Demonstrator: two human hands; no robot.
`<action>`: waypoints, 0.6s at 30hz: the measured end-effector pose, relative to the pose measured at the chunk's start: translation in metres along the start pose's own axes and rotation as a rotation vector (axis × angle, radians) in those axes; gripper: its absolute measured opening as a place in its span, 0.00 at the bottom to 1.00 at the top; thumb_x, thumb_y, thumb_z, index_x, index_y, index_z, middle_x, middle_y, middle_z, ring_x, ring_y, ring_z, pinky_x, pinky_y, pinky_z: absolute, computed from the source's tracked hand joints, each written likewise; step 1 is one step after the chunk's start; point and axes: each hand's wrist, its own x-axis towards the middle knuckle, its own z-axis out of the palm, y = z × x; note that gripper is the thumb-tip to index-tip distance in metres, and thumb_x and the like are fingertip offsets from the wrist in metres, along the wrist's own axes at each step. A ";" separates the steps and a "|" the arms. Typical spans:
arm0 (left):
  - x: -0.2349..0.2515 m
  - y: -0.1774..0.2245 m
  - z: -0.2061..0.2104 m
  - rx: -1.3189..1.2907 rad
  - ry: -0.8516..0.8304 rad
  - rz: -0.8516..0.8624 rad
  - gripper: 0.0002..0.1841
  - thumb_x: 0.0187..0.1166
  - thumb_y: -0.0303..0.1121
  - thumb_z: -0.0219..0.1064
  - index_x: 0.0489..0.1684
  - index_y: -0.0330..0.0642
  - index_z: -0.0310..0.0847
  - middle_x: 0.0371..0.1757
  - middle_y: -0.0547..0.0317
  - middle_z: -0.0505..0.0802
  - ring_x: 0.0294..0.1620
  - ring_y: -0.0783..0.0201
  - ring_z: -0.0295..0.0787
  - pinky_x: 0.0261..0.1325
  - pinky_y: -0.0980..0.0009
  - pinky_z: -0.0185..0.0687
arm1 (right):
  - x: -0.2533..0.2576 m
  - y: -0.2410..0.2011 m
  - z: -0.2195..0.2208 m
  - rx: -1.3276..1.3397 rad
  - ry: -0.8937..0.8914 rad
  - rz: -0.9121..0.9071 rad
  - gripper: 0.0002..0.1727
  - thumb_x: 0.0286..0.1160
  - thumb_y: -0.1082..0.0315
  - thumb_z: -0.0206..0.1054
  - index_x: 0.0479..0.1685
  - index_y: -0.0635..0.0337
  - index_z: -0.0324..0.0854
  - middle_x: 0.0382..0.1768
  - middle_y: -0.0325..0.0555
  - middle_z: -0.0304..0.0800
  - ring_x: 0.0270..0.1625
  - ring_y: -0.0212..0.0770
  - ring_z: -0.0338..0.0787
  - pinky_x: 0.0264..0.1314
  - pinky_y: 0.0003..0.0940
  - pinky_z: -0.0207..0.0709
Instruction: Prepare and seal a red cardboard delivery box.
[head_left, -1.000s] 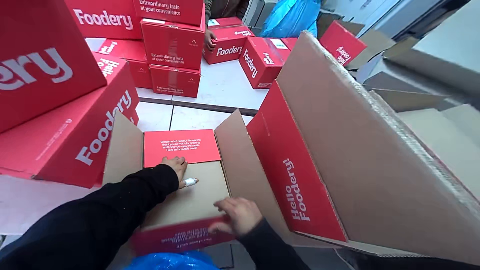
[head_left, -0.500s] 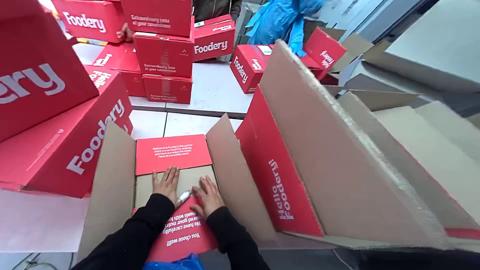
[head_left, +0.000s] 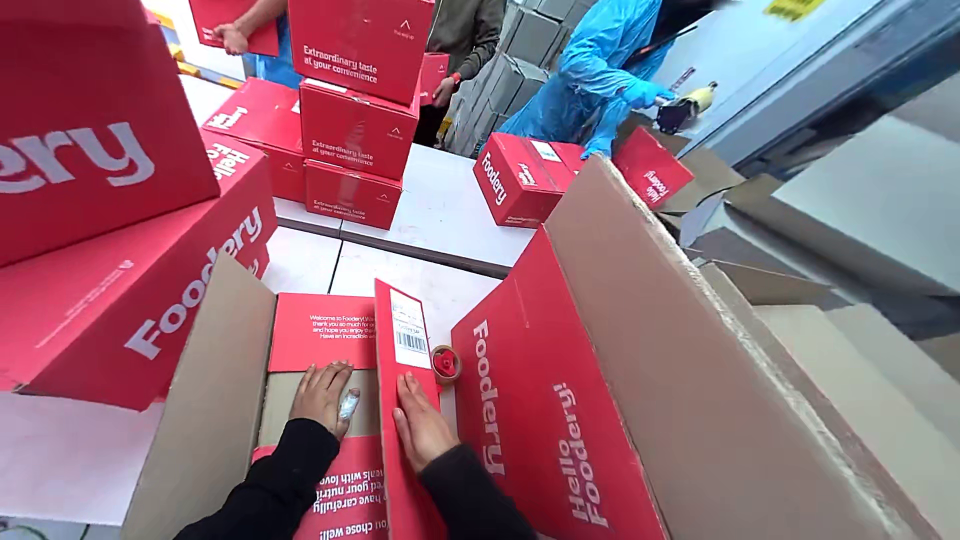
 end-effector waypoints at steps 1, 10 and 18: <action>0.000 -0.002 0.002 -0.015 0.041 -0.011 0.30 0.84 0.48 0.44 0.75 0.43 0.82 0.75 0.53 0.88 0.80 0.49 0.80 0.88 0.40 0.58 | 0.019 0.007 0.016 -0.070 0.028 0.021 0.35 0.94 0.53 0.41 0.96 0.58 0.47 0.96 0.51 0.43 0.98 0.49 0.44 0.98 0.48 0.41; 0.002 0.008 -0.006 -0.086 -0.041 -0.176 0.33 0.87 0.54 0.45 0.81 0.44 0.76 0.77 0.54 0.87 0.82 0.53 0.79 0.92 0.45 0.53 | 0.158 -0.003 0.031 -0.369 0.267 0.054 0.41 0.90 0.39 0.30 0.98 0.50 0.42 0.98 0.36 0.36 0.99 0.44 0.32 0.95 0.64 0.23; -0.126 0.047 -0.231 -0.490 -0.133 0.137 0.49 0.80 0.73 0.42 0.76 0.33 0.76 0.75 0.42 0.85 0.78 0.52 0.81 0.82 0.49 0.73 | 0.028 0.002 0.103 -0.284 0.441 -0.220 0.36 0.89 0.47 0.40 0.91 0.58 0.62 0.91 0.50 0.61 0.93 0.57 0.60 0.89 0.72 0.48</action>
